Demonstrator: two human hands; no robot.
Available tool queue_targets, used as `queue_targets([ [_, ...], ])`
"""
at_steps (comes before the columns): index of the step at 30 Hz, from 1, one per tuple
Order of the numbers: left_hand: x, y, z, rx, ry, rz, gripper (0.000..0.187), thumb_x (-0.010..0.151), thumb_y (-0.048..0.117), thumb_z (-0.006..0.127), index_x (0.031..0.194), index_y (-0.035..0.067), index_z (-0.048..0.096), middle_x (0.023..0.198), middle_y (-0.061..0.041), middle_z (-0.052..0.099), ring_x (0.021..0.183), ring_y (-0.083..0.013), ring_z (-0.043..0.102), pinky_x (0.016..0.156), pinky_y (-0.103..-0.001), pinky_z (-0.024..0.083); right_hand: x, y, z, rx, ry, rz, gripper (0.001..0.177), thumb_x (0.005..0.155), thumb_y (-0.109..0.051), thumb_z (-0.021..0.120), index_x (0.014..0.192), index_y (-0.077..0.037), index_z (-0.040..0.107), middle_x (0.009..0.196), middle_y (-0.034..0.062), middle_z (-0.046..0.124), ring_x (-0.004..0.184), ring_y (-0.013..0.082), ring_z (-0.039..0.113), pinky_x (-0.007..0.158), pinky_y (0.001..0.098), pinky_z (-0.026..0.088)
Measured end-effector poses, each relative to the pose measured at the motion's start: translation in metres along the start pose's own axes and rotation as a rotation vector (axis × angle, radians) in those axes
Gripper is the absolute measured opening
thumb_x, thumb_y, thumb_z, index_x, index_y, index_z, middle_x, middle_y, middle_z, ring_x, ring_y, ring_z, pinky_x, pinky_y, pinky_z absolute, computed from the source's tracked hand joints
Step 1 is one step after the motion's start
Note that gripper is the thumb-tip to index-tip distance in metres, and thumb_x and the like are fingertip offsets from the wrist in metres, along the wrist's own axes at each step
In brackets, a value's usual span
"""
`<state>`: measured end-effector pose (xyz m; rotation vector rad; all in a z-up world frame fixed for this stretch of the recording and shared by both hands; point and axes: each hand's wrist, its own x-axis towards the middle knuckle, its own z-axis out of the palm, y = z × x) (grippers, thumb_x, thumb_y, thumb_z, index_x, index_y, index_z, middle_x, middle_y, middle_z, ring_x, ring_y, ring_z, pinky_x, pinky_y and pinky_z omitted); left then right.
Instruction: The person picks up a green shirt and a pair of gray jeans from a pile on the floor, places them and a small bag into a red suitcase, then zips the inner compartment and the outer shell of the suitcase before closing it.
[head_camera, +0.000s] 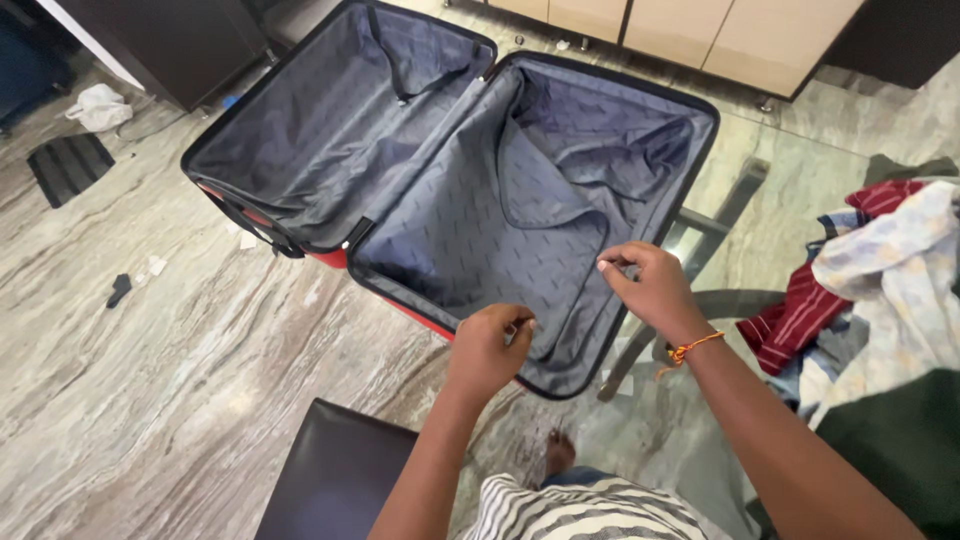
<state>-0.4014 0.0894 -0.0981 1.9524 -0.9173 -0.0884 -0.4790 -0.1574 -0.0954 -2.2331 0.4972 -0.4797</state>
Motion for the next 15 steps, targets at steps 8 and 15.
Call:
queue_targets([
  [8,0.035,-0.018,0.015,-0.029,-0.01,-0.039,0.012,0.085,0.012,0.072,0.095,0.005,0.075,0.088,-0.013,0.074,0.078,-0.0277,0.073,0.07,-0.038,0.056,0.043,0.015,0.007,0.026,-0.05,0.044,0.018,0.089,-0.021,0.073,0.102,-0.01,0.078,0.092,0.0025,0.076,0.081,0.0136,0.07,0.065,0.0293,0.047],
  [15,0.054,-0.034,0.018,-0.036,-0.121,-0.133,0.014,0.086,0.014,0.07,0.096,0.006,0.075,0.089,-0.013,0.075,0.079,-0.0276,0.073,0.071,-0.038,0.057,0.064,0.027,0.021,0.025,-0.059,0.097,0.02,0.09,-0.021,0.074,0.105,-0.009,0.078,0.095,0.0035,0.077,0.087,0.0137,0.073,0.075,0.0303,0.051],
])
